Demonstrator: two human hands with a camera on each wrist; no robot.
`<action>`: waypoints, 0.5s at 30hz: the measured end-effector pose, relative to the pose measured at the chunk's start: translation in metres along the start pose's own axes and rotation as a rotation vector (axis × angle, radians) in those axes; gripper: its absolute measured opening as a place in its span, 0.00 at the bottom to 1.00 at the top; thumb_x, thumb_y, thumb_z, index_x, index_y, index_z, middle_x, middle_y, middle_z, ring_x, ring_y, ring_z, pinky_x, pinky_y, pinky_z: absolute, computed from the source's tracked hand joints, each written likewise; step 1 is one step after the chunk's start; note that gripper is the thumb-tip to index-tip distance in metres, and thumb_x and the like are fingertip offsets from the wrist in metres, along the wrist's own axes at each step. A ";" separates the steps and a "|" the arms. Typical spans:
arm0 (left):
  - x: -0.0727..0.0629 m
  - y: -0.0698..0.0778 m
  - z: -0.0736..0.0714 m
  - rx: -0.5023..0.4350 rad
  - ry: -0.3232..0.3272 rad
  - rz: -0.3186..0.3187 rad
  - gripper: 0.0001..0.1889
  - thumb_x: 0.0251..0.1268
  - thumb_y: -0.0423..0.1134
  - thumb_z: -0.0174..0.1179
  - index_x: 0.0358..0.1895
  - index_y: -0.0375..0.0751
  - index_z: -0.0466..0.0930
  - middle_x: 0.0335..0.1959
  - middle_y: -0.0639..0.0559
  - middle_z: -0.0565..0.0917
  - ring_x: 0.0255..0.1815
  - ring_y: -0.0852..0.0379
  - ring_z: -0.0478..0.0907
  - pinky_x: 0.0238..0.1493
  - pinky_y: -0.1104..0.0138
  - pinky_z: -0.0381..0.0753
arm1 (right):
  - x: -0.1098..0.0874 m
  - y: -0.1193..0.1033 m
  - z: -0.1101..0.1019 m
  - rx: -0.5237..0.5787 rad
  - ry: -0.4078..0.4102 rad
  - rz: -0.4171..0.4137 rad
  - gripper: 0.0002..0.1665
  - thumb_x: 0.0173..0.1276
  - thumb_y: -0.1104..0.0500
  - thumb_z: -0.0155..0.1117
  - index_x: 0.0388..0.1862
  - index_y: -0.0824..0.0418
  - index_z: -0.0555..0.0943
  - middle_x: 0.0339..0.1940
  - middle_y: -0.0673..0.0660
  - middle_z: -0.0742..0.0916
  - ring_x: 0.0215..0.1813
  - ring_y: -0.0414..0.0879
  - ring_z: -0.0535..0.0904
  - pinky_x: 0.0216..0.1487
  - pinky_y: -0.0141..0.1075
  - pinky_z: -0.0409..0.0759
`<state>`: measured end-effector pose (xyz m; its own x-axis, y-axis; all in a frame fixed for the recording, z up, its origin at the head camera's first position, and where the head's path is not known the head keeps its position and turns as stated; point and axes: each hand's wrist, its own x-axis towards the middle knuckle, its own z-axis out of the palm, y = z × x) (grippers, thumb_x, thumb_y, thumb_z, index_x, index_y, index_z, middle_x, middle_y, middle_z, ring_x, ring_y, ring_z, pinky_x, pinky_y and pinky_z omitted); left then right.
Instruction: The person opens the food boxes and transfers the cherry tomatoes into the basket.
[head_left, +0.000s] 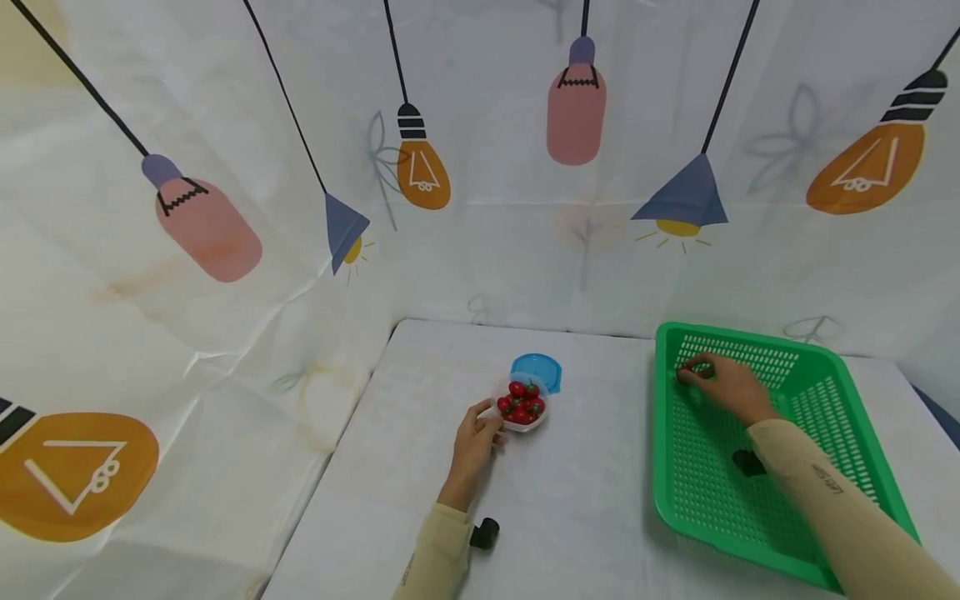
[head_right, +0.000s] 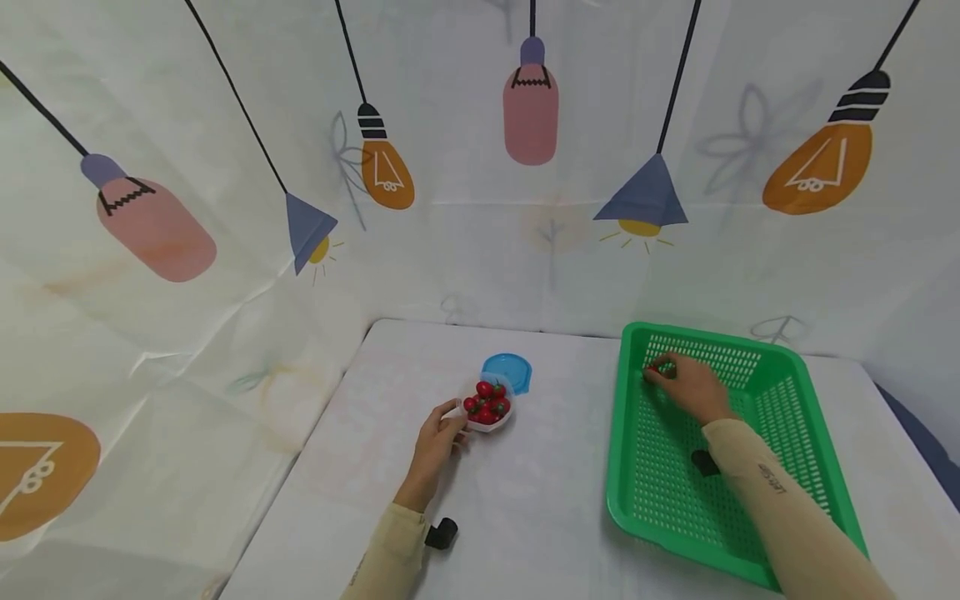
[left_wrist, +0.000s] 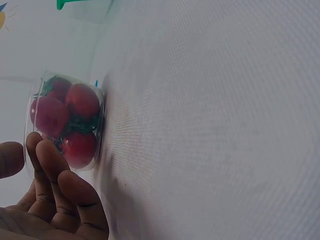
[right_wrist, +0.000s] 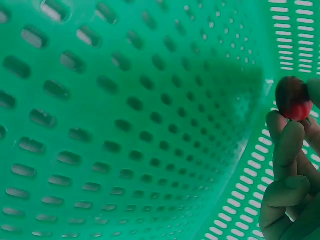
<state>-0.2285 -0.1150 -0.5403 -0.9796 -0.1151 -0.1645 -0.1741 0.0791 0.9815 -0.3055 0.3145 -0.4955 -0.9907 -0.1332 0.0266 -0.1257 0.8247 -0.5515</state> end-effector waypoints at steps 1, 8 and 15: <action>0.000 0.000 0.000 0.001 -0.002 0.003 0.25 0.73 0.42 0.58 0.70 0.41 0.71 0.37 0.48 0.86 0.33 0.53 0.81 0.35 0.64 0.76 | 0.001 0.002 0.001 -0.002 -0.004 0.003 0.27 0.76 0.45 0.61 0.57 0.66 0.81 0.50 0.73 0.85 0.48 0.68 0.82 0.40 0.56 0.79; 0.001 0.004 -0.003 0.021 -0.006 0.030 0.26 0.73 0.42 0.58 0.71 0.37 0.69 0.39 0.44 0.86 0.34 0.51 0.81 0.35 0.64 0.75 | 0.006 0.009 0.009 -0.003 -0.043 0.041 0.29 0.75 0.42 0.61 0.59 0.65 0.81 0.53 0.74 0.84 0.48 0.66 0.82 0.39 0.54 0.79; 0.001 0.000 -0.001 0.031 -0.002 -0.001 0.25 0.74 0.42 0.57 0.70 0.39 0.71 0.38 0.47 0.86 0.34 0.54 0.81 0.35 0.65 0.75 | 0.003 0.007 0.009 -0.025 -0.056 0.068 0.33 0.75 0.39 0.60 0.60 0.66 0.80 0.53 0.74 0.83 0.48 0.66 0.82 0.39 0.54 0.79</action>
<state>-0.2293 -0.1160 -0.5406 -0.9796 -0.1132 -0.1660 -0.1784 0.1093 0.9779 -0.3093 0.3155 -0.5067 -0.9926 -0.1066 -0.0575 -0.0602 0.8460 -0.5297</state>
